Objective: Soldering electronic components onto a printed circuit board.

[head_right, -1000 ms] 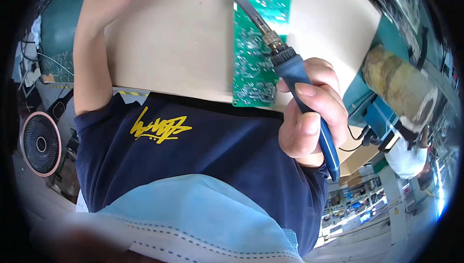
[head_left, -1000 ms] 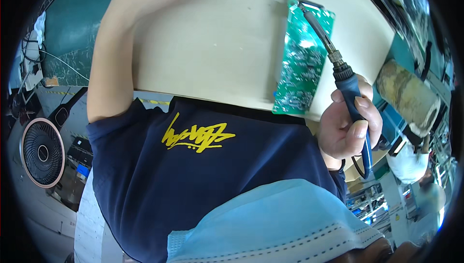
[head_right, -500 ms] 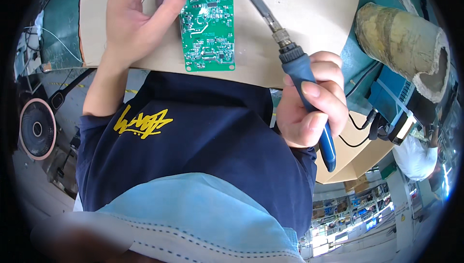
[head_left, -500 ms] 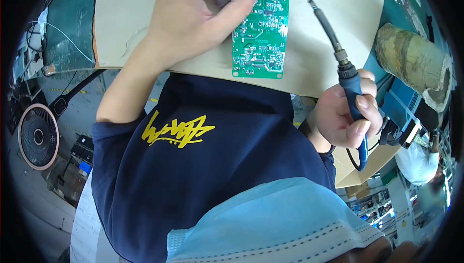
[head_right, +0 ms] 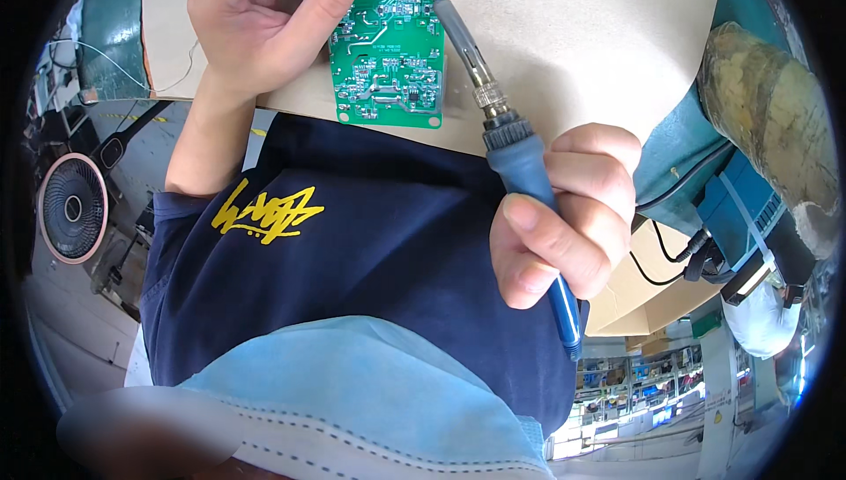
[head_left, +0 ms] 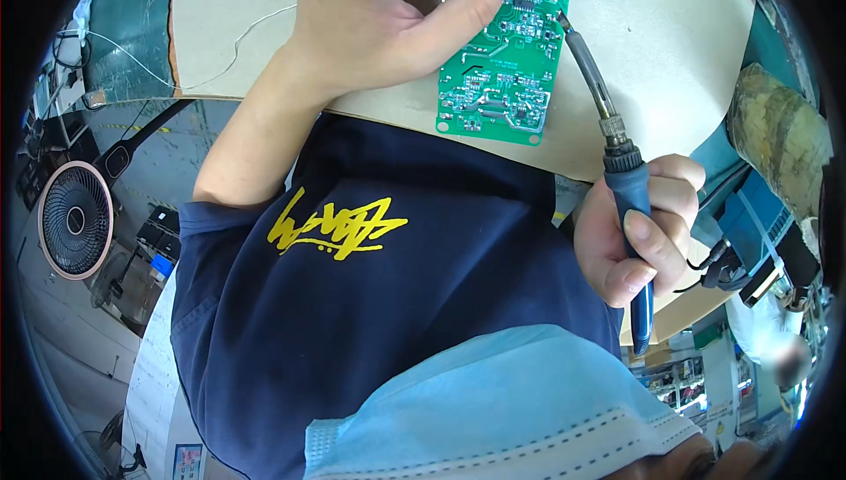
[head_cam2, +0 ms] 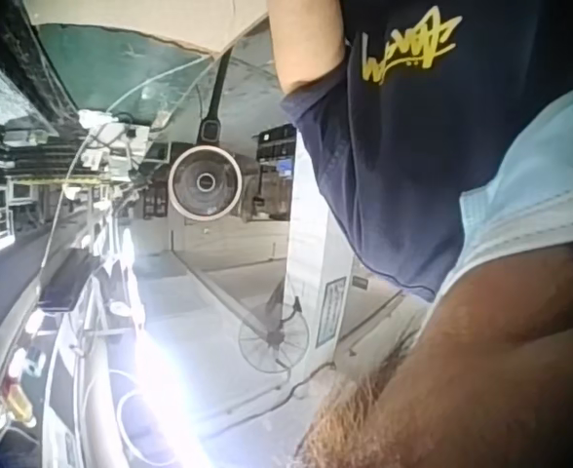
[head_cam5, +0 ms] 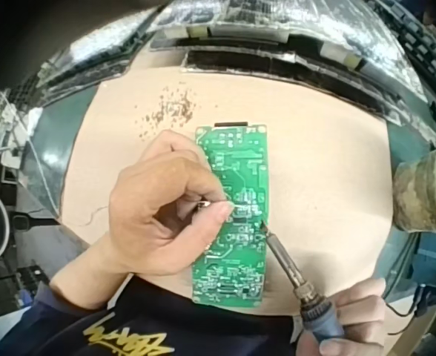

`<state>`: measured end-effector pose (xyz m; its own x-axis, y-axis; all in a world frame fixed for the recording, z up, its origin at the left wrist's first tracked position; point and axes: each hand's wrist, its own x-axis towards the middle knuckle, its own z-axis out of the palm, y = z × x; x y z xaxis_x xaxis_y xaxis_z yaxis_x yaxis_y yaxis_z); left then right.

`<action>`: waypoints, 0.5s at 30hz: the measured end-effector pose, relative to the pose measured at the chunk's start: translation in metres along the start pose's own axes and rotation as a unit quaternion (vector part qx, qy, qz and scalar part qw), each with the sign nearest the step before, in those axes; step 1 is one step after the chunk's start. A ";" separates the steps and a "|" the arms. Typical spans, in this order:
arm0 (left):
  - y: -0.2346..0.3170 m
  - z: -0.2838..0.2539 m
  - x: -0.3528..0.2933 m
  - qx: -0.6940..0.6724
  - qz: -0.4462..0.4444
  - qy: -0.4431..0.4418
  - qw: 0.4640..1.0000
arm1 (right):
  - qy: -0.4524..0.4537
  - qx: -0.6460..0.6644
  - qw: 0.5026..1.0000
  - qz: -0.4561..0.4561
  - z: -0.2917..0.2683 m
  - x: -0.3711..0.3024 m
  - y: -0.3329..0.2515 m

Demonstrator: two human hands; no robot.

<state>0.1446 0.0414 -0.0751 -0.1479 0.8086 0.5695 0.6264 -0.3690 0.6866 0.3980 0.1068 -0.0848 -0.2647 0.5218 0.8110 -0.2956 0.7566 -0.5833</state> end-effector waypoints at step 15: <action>0.002 -0.002 0.003 -0.023 0.044 -0.027 0.998 | -0.020 0.004 1.000 -0.015 -0.001 -0.002 -0.001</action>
<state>0.1440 0.0422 -0.0708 -0.0511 0.7950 0.6045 0.5996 -0.4597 0.6551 0.3996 0.1056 -0.0856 -0.2919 0.4835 0.8252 -0.3106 0.7681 -0.5599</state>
